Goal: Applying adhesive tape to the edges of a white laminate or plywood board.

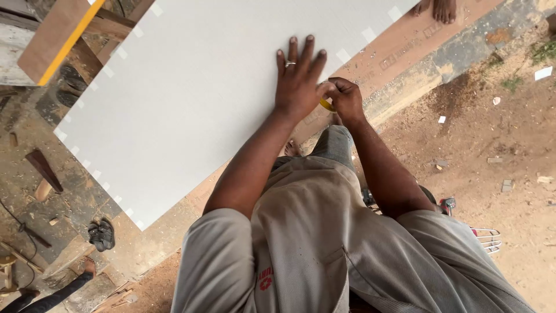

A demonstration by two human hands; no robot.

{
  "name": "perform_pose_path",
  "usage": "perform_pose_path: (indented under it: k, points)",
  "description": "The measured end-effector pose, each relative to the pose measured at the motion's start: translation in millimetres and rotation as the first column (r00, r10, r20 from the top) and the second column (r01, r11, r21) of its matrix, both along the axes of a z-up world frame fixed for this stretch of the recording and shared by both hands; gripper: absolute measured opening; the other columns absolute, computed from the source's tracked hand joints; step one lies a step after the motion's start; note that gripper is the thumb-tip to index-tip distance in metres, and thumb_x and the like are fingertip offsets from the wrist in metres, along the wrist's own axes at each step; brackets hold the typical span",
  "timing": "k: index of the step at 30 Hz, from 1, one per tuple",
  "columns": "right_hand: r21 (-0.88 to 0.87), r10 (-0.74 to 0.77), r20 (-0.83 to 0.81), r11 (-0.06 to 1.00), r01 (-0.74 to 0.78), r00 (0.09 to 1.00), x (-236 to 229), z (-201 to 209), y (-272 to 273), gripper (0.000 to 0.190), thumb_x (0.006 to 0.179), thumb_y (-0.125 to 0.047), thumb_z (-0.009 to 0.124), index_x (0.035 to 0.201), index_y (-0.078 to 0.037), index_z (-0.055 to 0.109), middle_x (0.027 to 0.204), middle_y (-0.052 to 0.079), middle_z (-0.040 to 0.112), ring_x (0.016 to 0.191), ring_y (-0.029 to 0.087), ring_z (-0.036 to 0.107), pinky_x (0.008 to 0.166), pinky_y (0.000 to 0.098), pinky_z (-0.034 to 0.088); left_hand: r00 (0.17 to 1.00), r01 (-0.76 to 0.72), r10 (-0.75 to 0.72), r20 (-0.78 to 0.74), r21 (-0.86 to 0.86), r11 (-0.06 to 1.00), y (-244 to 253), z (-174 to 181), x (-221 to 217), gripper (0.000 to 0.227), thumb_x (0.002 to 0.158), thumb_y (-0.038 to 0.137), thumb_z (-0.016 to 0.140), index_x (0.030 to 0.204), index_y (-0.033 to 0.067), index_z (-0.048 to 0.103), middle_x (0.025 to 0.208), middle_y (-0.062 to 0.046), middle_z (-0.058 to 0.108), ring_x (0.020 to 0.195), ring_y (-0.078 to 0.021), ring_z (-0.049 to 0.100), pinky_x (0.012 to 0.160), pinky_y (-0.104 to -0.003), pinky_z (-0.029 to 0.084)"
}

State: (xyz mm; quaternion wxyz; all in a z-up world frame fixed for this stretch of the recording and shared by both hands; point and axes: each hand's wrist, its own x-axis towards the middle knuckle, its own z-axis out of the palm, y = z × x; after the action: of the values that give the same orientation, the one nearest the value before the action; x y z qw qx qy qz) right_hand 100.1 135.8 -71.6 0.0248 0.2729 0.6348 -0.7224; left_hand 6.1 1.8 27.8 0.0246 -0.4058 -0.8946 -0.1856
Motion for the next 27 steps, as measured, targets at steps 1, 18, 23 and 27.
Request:
perform_pose_path:
  k: [1,18,23,27]
  points:
    - [-0.002,0.0,0.003,1.0,0.0,1.0,4,-8,4,0.018,0.103,-0.019,0.063,0.096,-0.009,0.075,0.082,0.002,0.072,0.071,0.007,0.066,0.061,0.0289,0.061,1.0,0.0,0.0,0.003,-0.002,1.0,8,-8,1,0.076,0.081,0.051,0.076,0.14,0.0071,0.054,0.155,-0.03,0.035,0.143,-0.0543,0.026,0.113,-0.076,0.02]
    - [-0.334,-0.107,0.145,0.93,0.151,0.984,74,12,-18,0.011,0.1,-0.014,0.069,0.094,-0.005,0.071,0.066,0.001,0.061,0.05,0.009,0.047,0.047,0.0229,0.037,0.893,-0.147,-0.031,-0.448,-0.357,0.922,32,-70,4,0.033,0.109,0.023,0.062,0.119,-0.0026,0.044,0.148,-0.04,0.043,0.124,-0.0613,0.053,0.098,-0.062,0.054]
    - [-0.208,-0.152,-0.027,0.968,0.143,0.988,75,50,-26,0.01,0.101,-0.013,0.065,0.096,-0.006,0.071,0.069,0.002,0.065,0.052,0.008,0.051,0.048,0.0235,0.039,0.994,0.104,-0.108,0.028,0.097,0.99,-66,-25,9,0.037,0.102,0.021,0.064,0.136,0.0092,0.057,0.163,-0.02,0.041,0.153,-0.0405,0.032,0.126,-0.059,0.028]
    - [-0.222,-0.088,-0.136,0.973,0.056,0.987,46,63,-45,0.011,0.103,-0.014,0.069,0.098,-0.004,0.073,0.072,0.002,0.066,0.057,0.006,0.052,0.054,0.0236,0.042,0.972,-0.166,0.104,0.213,0.3,0.939,-81,-28,7,0.033,0.097,0.046,0.075,0.103,0.0145,0.066,0.159,-0.017,0.042,0.152,-0.0396,0.034,0.124,-0.058,0.029]
